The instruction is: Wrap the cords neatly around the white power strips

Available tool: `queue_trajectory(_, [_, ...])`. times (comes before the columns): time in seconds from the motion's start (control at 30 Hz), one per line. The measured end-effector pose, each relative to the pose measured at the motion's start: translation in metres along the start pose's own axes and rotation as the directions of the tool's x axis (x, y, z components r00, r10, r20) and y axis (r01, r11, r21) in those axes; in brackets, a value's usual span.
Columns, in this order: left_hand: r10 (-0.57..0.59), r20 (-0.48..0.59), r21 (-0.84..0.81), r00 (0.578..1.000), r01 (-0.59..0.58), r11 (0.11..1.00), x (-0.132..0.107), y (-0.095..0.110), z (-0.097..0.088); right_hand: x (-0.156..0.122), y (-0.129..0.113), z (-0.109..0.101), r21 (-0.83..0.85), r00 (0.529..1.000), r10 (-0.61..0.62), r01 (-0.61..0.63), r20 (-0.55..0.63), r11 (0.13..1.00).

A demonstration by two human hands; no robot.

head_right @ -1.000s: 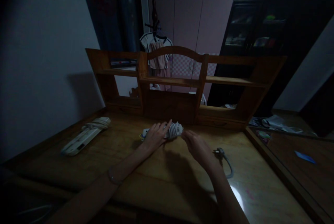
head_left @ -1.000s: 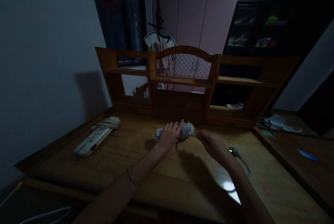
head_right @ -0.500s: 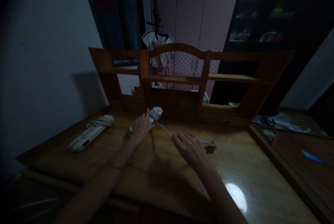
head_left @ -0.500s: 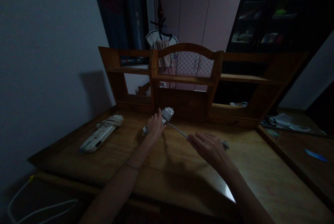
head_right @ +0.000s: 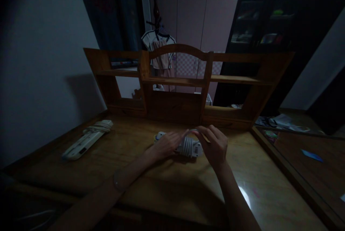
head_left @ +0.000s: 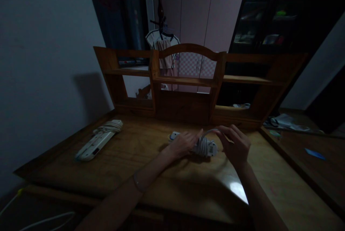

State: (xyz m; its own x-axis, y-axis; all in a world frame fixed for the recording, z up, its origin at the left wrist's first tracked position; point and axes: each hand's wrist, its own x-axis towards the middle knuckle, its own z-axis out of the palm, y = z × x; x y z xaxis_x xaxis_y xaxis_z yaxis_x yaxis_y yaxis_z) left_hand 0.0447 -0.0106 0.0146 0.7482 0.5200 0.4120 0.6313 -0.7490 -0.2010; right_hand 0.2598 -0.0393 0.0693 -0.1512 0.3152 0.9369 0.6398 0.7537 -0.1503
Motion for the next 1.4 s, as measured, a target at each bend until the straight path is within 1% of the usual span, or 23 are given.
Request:
queue_trajectory(0.07, [0.057, -0.052, -0.044, 0.997, -0.06, 0.997, 0.002, 0.009, 0.001, 0.001, 0.001, -0.001, -0.002, 0.998, 0.046, -0.046, -0.031, 0.999])
queue_trajectory(0.13, [0.083, -0.104, -0.091, 0.991, -0.093, 0.992, 0.004, 0.017, 0.0, 0.003, 0.006, -0.002, -0.034, 0.994, 0.092, -0.094, -0.054, 0.995])
queue_trajectory(0.23, [0.069, -0.148, -0.119, 0.987, -0.087, 0.989, 0.004, 0.022, -0.001, 0.002, 0.016, -0.006, -0.103, 0.989, 0.131, -0.138, -0.07, 0.985])
queue_trajectory(0.3, [0.056, -0.177, -0.1, 0.983, -0.074, 0.992, 0.003, 0.02, -0.003, 0.001, 0.022, -0.008, -0.145, 0.987, 0.149, -0.156, -0.057, 0.977])
queue_trajectory(0.43, [0.05, -0.269, -0.073, 0.962, -0.073, 0.995, -0.002, 0.013, -0.002, -0.002, 0.029, -0.007, -0.196, 0.98, 0.197, -0.192, 0.005, 0.962])
queue_trajectory(0.53, [0.116, -0.325, -0.057, 0.939, -0.142, 0.988, -0.005, 0.012, -0.001, -0.003, 0.032, -0.004, -0.209, 0.976, 0.209, -0.192, 0.063, 0.959])
queue_trajectory(0.63, [0.185, -0.333, -0.031, 0.925, -0.207, 0.978, -0.008, 0.016, -0.006, -0.004, 0.034, 0.0, -0.236, 0.965, 0.204, -0.162, 0.165, 0.958])
queue_trajectory(0.7, [0.183, -0.326, -0.019, 0.928, -0.2, 0.98, -0.009, 0.017, -0.011, -0.005, 0.037, 0.001, -0.266, 0.957, 0.205, -0.148, 0.205, 0.953])
queue_trajectory(0.77, [0.112, -0.328, -0.02, 0.938, -0.126, 0.992, -0.01, 0.014, -0.016, -0.007, 0.041, 0.002, -0.308, 0.951, 0.222, -0.15, 0.215, 0.94])
queue_trajectory(0.87, [-0.051, -0.326, -0.049, 0.944, 0.037, 0.998, -0.013, 0.003, -0.019, -0.01, 0.046, 0.005, -0.404, 0.925, 0.271, -0.148, 0.266, 0.903])
queue_trajectory(0.93, [-0.109, -0.305, -0.075, 0.946, 0.091, 0.993, -0.014, -0.004, -0.018, -0.012, 0.047, 0.008, -0.474, 0.89, 0.31, -0.126, 0.333, 0.871])
queue_trajectory(1.0, [-0.143, -0.289, -0.105, 0.947, 0.117, 0.988, -0.015, -0.008, -0.015, -0.014, 0.047, 0.011, -0.511, 0.844, 0.329, -0.078, 0.423, 0.856])
queue_trajectory(1.1, [-0.24, -0.279, -0.157, 0.93, 0.202, 0.967, -0.013, -0.009, -0.01, -0.015, 0.044, 0.014, -0.531, 0.767, 0.34, 0.001, 0.544, 0.847])
queue_trajectory(1.17, [-0.327, -0.27, -0.203, 0.905, 0.279, 0.939, -0.011, -0.008, -0.009, -0.017, 0.038, 0.018, -0.55, 0.716, 0.365, 0.033, 0.596, 0.834])
queue_trajectory(1.23, [-0.418, -0.261, -0.26, 0.87, 0.354, 0.898, -0.01, -0.007, -0.009, -0.02, 0.03, 0.025, -0.55, 0.681, 0.376, 0.048, 0.629, 0.834])
queue_trajectory(1.27, [-0.467, -0.258, -0.295, 0.846, 0.392, 0.872, -0.01, -0.008, -0.009, -0.022, 0.025, 0.029, -0.534, 0.675, 0.365, 0.051, 0.641, 0.844])
queue_trajectory(1.33, [-0.572, -0.249, -0.361, 0.782, 0.473, 0.804, -0.011, -0.01, -0.009, -0.026, 0.014, 0.039, -0.475, 0.684, 0.32, 0.045, 0.656, 0.879])
queue_trajectory(1.4, [-0.682, -0.224, -0.406, 0.696, 0.569, 0.715, -0.012, -0.014, -0.007, -0.029, 0.002, 0.049, -0.392, 0.701, 0.255, 0.037, 0.666, 0.919])
